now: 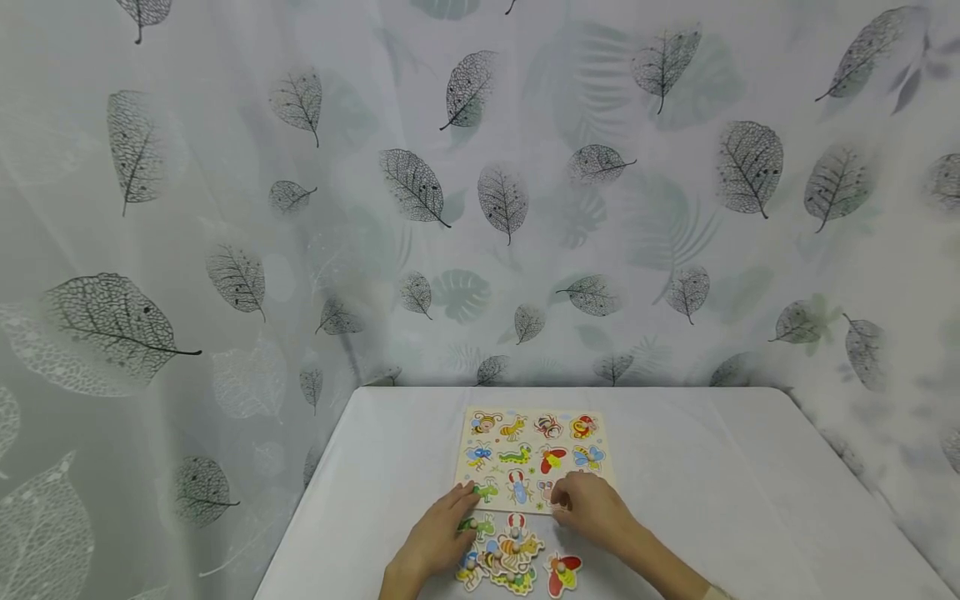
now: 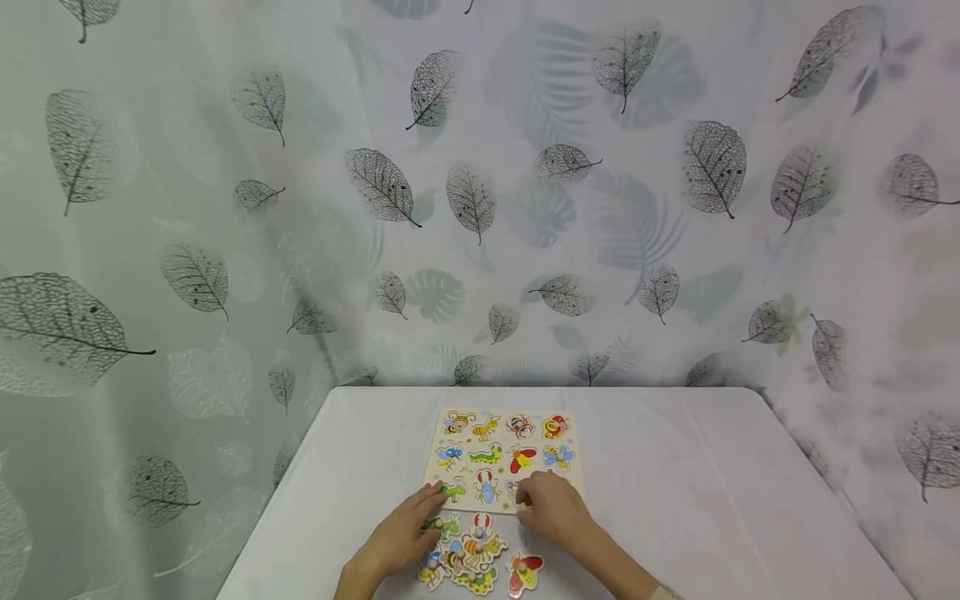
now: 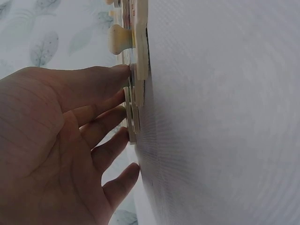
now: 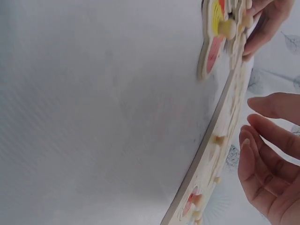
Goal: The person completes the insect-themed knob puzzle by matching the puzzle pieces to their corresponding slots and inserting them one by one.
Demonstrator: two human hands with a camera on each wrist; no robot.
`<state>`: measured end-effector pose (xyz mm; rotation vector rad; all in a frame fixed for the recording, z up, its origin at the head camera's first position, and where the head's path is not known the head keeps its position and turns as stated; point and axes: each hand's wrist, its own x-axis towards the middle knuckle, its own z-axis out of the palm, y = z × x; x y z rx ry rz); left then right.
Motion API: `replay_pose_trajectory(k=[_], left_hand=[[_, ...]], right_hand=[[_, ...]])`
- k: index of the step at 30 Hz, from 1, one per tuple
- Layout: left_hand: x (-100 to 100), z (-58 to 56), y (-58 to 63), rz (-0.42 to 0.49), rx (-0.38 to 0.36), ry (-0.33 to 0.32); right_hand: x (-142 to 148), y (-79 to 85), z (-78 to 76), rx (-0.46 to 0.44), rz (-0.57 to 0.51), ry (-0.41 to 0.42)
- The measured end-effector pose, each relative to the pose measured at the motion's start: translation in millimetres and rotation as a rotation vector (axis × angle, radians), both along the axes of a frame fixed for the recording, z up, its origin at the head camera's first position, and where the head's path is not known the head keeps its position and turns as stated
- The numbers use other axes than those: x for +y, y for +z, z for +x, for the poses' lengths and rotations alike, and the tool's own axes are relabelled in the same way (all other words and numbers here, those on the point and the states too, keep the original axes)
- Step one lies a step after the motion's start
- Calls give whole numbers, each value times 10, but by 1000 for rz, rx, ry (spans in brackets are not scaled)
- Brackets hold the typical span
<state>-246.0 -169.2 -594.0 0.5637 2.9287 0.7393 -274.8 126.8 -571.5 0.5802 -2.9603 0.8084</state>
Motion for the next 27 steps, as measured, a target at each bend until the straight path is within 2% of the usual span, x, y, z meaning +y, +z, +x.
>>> replay_pose_trajectory(k=[5,8,11,14,27], left_hand=[[-3,0,4,-12,-3,2],[-3,1,8,-11,-3,1],[-3,2,12,-10,-4,0],[-7,-3,5,-10,-3,1],[-3,7,12,-17,8,-8]], right_hand=[[22,49,123,-58,-59,127],[33,75,186,-125,-93,216],[45,98,235,-197,-93,301],[50,104,270,-218,-75,355],[89,62,416,-191,-29,348]])
